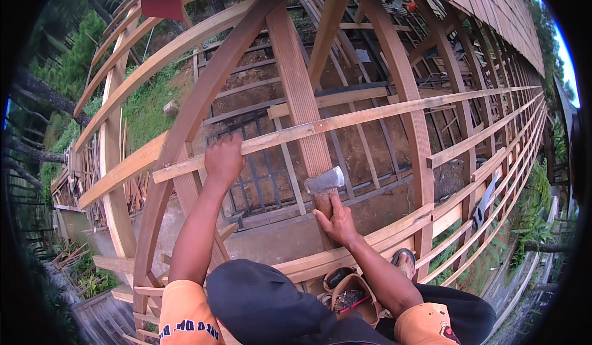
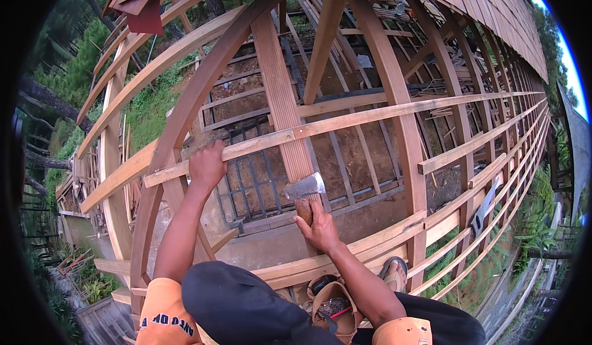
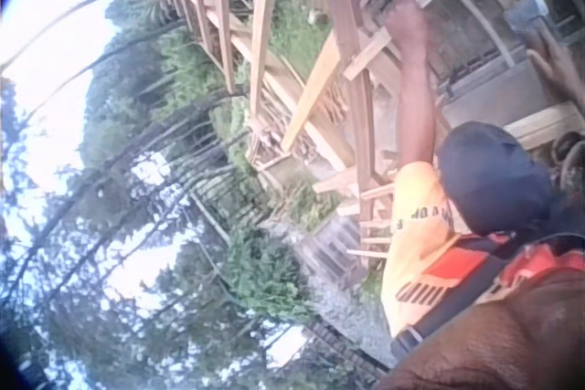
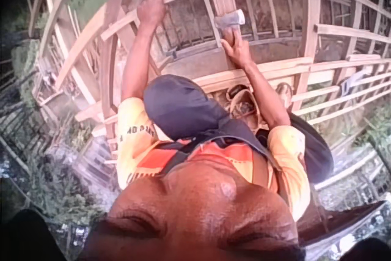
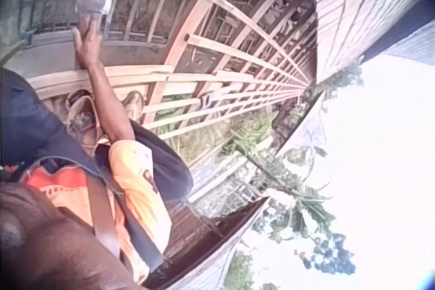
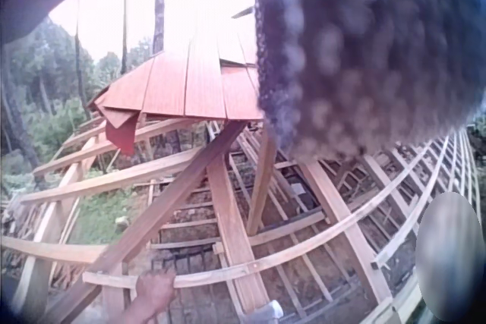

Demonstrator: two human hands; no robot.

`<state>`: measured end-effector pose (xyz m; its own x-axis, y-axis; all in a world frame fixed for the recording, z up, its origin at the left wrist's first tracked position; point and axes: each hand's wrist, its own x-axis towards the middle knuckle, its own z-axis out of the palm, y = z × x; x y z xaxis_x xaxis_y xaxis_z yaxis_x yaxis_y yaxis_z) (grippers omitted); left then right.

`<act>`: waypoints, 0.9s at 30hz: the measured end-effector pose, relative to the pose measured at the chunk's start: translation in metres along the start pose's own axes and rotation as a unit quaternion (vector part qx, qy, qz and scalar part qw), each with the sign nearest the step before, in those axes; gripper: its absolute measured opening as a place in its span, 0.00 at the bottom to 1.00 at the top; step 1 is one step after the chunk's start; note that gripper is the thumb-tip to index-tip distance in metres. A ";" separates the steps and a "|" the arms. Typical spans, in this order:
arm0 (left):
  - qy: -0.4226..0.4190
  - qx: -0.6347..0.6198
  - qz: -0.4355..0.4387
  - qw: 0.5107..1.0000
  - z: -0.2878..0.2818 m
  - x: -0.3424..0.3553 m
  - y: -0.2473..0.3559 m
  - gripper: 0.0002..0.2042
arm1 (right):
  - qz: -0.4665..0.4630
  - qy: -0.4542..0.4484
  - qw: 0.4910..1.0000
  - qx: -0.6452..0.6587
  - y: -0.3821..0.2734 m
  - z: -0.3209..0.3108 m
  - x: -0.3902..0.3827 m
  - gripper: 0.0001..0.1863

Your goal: The person positions a wooden shingle on a roof frame and secures it by hammering a nail into the wood using a roofing hatchet.

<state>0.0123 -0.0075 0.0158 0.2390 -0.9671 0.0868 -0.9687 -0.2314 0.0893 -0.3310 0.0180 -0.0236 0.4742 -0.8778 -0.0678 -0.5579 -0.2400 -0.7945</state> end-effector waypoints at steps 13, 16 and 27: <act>-0.116 0.012 0.011 0.993 -0.023 0.008 0.010 0.14 | -0.230 0.091 0.968 0.033 -0.041 -0.064 0.063 0.15; -0.122 0.030 -0.006 0.992 -0.018 0.008 0.008 0.12 | -0.235 0.106 0.964 -0.068 -0.046 -0.068 0.077 0.09; -0.111 0.039 0.008 0.993 -0.008 0.008 0.005 0.08 | -0.128 0.050 0.988 -0.068 -0.024 -0.056 0.087 0.23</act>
<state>0.0097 -0.0158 0.0246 0.2110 -0.9681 -0.1348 -0.9766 -0.2145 0.0119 -0.3146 -0.0754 0.0228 0.5458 -0.8160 0.1904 -0.5174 -0.5069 -0.6894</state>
